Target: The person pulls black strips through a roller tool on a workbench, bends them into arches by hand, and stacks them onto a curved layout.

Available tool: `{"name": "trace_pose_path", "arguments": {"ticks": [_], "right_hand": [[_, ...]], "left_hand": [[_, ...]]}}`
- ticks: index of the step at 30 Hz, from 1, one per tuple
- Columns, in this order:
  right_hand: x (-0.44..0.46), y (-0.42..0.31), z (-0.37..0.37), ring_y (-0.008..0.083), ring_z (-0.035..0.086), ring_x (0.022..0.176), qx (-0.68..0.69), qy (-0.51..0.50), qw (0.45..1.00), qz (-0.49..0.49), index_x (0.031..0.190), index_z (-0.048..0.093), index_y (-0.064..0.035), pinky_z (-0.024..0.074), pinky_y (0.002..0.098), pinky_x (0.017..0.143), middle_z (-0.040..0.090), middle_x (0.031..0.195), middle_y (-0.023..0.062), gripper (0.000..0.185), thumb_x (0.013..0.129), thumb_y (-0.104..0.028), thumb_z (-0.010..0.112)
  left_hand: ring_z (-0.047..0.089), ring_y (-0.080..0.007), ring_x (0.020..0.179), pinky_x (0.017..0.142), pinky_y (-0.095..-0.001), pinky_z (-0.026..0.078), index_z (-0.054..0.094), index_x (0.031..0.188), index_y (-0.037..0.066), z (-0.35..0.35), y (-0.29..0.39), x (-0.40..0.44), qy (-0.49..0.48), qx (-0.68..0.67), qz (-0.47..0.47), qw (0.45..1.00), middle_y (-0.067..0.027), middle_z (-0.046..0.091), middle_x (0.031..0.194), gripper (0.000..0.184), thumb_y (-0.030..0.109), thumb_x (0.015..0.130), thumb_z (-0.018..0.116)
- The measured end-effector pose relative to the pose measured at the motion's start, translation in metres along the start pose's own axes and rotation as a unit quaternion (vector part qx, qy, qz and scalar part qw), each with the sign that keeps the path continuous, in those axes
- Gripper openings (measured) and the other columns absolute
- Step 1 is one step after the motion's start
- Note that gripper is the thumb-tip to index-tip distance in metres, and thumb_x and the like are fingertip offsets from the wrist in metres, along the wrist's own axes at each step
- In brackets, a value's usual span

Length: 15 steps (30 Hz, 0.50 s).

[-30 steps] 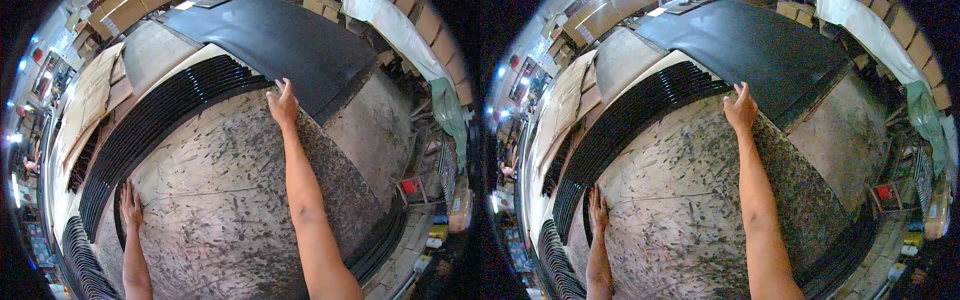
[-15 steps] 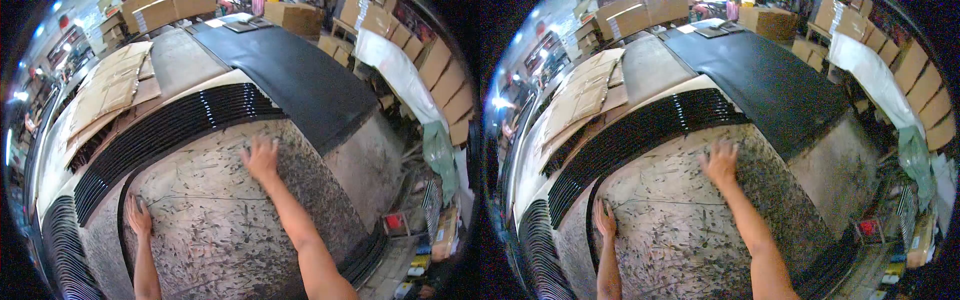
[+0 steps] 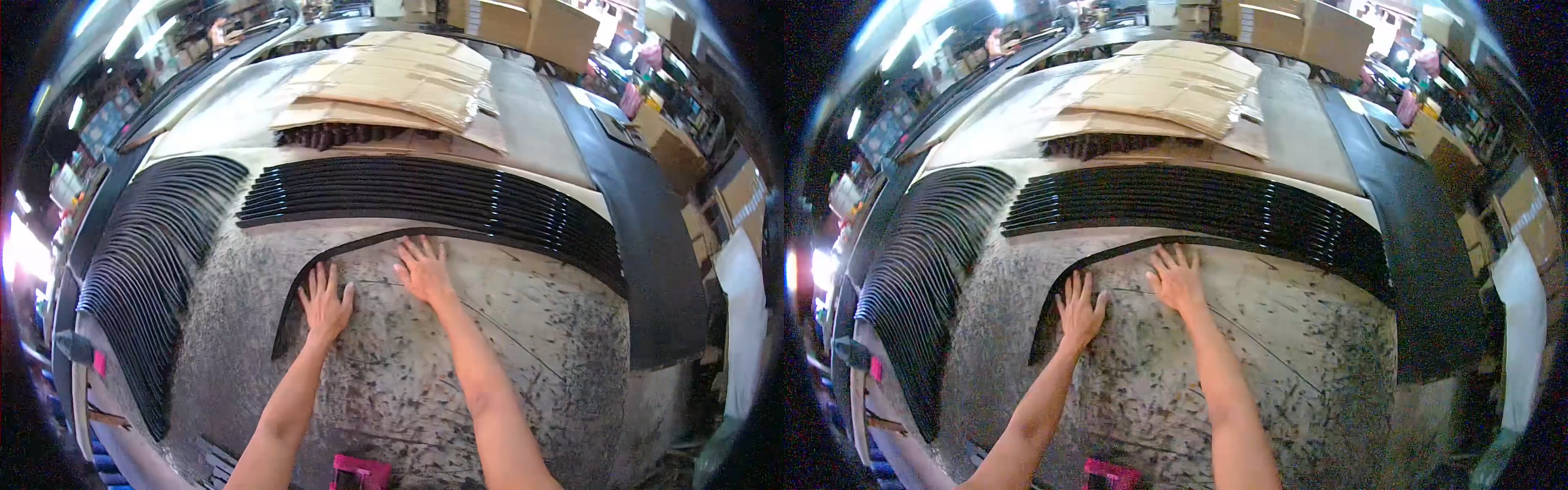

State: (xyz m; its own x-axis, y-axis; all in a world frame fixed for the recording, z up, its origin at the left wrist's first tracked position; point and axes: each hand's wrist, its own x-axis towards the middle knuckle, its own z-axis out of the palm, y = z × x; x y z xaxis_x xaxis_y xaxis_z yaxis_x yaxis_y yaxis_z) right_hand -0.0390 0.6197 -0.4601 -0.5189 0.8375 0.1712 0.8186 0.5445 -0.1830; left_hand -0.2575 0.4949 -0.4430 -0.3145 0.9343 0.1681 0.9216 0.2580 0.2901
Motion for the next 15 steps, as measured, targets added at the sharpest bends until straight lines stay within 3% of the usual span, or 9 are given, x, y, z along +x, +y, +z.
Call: {"name": "trace_pose_path", "arguments": {"ticks": [8,15], "right_hand": [[0.019,-0.018,0.011,0.0341,0.025,0.150,-0.026,0.018,0.997,0.069,0.151,0.044,-0.0234,0.0194,0.0760,0.111,0.030,0.163,-0.0034,0.055,0.103,-0.050,0.039],[0.024,-0.022,0.004,0.0333,0.021,0.152,-0.004,-0.007,0.996,0.086,0.153,0.040,-0.0274,0.0153,0.0766,0.113,0.026,0.165,-0.0048,0.056,0.103,-0.052,0.036]], "left_hand": [[0.023,-0.0378,0.150,0.118,-0.0646,0.014,0.037,0.155,0.017,0.010,-0.046,0.078,-0.026,-0.007,0.065,0.998,-0.0128,0.028,0.163,0.068,0.053,0.099,0.048],[0.021,-0.0319,0.152,0.119,-0.0642,0.012,0.030,0.158,0.024,-0.003,-0.097,0.111,-0.060,0.010,0.077,0.995,-0.0087,0.027,0.164,0.068,0.059,0.101,0.039]]}}
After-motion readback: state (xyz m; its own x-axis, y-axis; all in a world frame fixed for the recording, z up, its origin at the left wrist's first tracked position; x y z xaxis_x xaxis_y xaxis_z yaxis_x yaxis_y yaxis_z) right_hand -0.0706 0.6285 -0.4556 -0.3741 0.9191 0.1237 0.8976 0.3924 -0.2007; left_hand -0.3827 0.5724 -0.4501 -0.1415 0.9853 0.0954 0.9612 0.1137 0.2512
